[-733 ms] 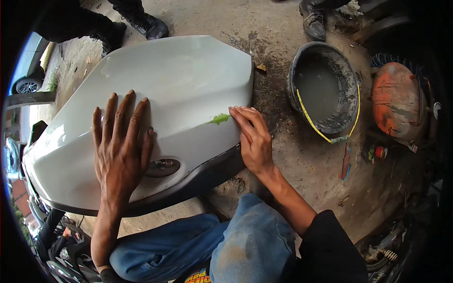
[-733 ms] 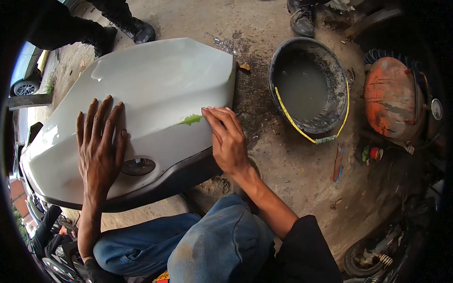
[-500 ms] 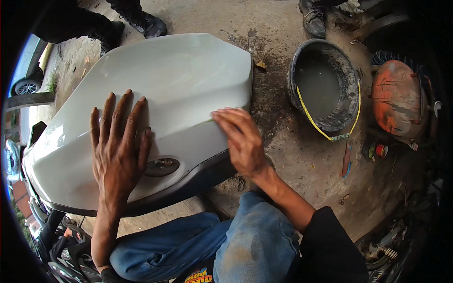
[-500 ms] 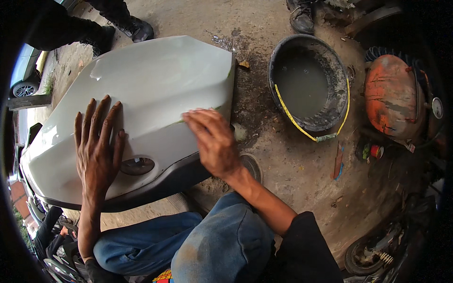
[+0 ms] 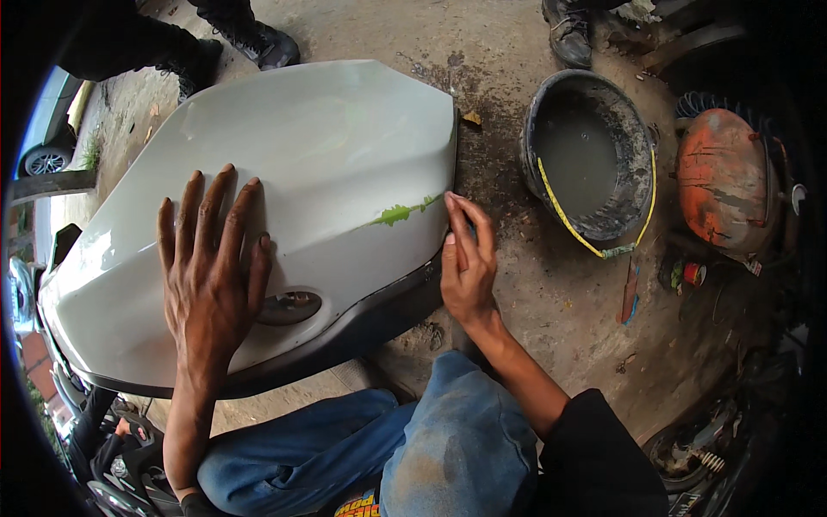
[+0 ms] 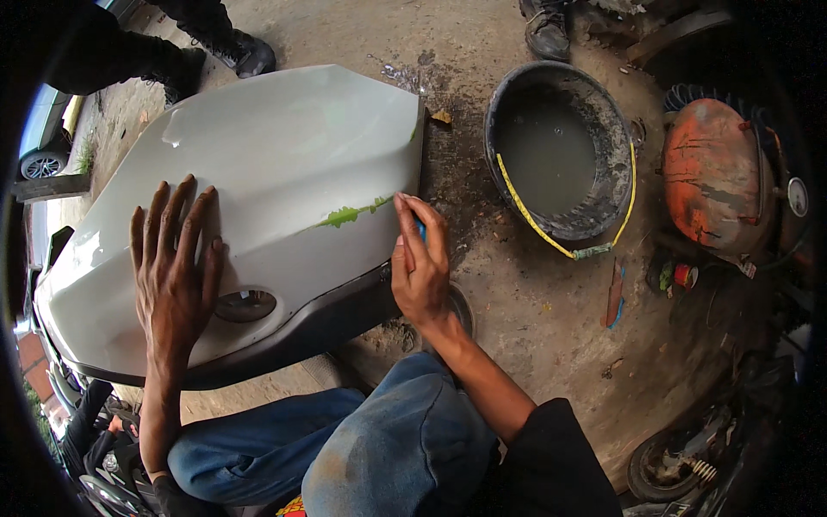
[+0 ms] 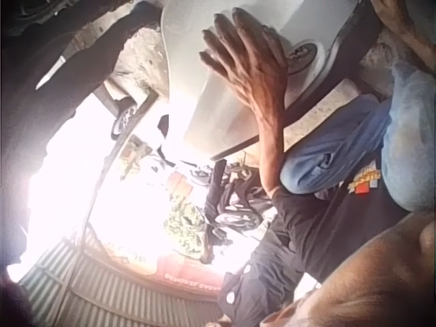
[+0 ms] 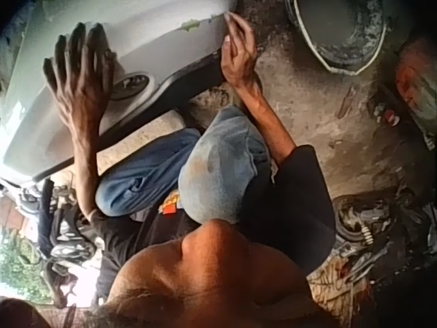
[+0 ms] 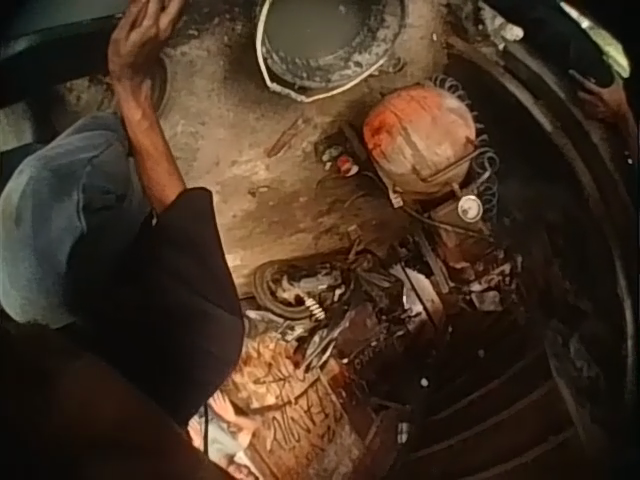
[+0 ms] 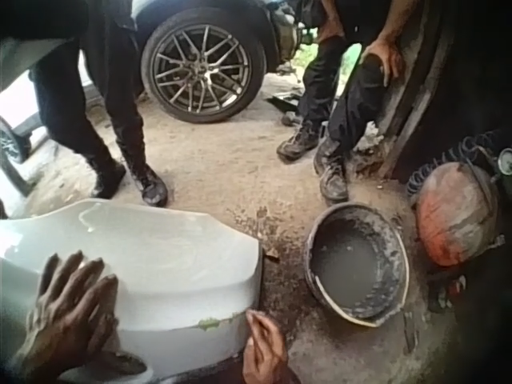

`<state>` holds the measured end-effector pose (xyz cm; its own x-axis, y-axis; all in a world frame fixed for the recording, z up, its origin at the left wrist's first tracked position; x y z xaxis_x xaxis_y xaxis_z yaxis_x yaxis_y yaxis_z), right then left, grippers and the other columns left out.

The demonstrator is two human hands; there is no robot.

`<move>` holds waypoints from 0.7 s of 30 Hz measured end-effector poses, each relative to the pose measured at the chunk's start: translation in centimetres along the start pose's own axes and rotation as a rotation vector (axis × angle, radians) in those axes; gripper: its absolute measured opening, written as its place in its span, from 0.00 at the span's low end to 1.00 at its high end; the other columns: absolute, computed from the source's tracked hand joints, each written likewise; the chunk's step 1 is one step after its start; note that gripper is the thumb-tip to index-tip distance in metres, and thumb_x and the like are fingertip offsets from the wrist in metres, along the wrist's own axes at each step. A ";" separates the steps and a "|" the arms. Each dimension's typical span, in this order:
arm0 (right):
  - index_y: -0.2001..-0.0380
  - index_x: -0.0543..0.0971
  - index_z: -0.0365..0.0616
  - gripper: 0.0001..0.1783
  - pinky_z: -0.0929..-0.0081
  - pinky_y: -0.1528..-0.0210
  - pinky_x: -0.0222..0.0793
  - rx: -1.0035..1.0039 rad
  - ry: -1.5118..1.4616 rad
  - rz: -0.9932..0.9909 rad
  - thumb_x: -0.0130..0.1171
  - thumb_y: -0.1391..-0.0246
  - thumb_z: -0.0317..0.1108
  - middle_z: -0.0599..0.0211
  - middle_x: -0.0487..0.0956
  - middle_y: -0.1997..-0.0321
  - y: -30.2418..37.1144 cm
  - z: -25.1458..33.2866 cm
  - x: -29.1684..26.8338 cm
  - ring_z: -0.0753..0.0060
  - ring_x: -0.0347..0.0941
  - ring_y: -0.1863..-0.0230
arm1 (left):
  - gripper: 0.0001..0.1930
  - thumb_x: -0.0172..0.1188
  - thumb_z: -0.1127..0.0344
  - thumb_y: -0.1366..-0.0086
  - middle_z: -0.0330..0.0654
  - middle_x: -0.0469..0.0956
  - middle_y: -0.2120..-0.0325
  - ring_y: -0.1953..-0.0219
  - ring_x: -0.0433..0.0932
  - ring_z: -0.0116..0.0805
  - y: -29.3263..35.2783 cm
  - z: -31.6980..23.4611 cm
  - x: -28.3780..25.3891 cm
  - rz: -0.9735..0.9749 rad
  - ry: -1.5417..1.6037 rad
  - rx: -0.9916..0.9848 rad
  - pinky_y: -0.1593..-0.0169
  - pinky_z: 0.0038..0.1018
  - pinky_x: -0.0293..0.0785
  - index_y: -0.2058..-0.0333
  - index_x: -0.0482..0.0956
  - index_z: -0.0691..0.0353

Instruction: Sanding a white car bumper part with sandpaper and water.

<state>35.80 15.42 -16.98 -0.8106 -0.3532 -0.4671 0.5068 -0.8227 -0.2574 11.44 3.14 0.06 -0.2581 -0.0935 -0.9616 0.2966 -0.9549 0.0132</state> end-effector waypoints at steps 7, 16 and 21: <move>0.26 0.74 0.42 0.31 0.50 0.20 0.62 -0.141 0.029 0.080 0.58 0.31 0.26 0.56 0.72 0.27 1.3 2.8 2.6 0.50 0.66 0.24 | 0.28 0.60 0.58 0.26 0.45 0.68 0.25 0.20 0.60 0.52 -0.2 -0.1 -0.1 -0.010 0.029 -0.004 0.17 0.57 0.47 0.28 0.74 0.49; 0.26 0.76 0.46 0.29 0.46 0.19 0.60 -0.127 0.132 0.048 0.61 0.29 0.34 0.61 0.71 0.25 1.8 1.6 2.7 0.53 0.65 0.23 | 0.29 0.61 0.59 0.26 0.44 0.68 0.25 0.20 0.59 0.52 -0.1 -0.1 -0.1 -0.001 0.017 -0.008 0.17 0.55 0.47 0.27 0.73 0.49; 0.28 0.77 0.46 0.28 0.45 0.18 0.58 -0.262 0.093 0.091 0.60 0.29 0.31 0.65 0.72 0.24 1.5 3.2 3.3 0.55 0.65 0.22 | 0.29 0.60 0.59 0.26 0.45 0.68 0.25 0.20 0.59 0.52 0.2 0.1 0.0 -0.014 0.016 0.005 0.17 0.56 0.46 0.27 0.73 0.50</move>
<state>32.97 11.67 -16.20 -0.7343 -0.3676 -0.5707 0.6442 -0.6424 -0.4151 11.43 2.93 0.09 -0.2473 -0.0754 -0.9660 0.2889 -0.9574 0.0008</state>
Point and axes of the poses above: each hand's wrist, its own y-axis away from the middle knuckle, its own x-axis out of the palm, z = x × y, the point moved 5 cm from there along -y, towards the middle knuckle
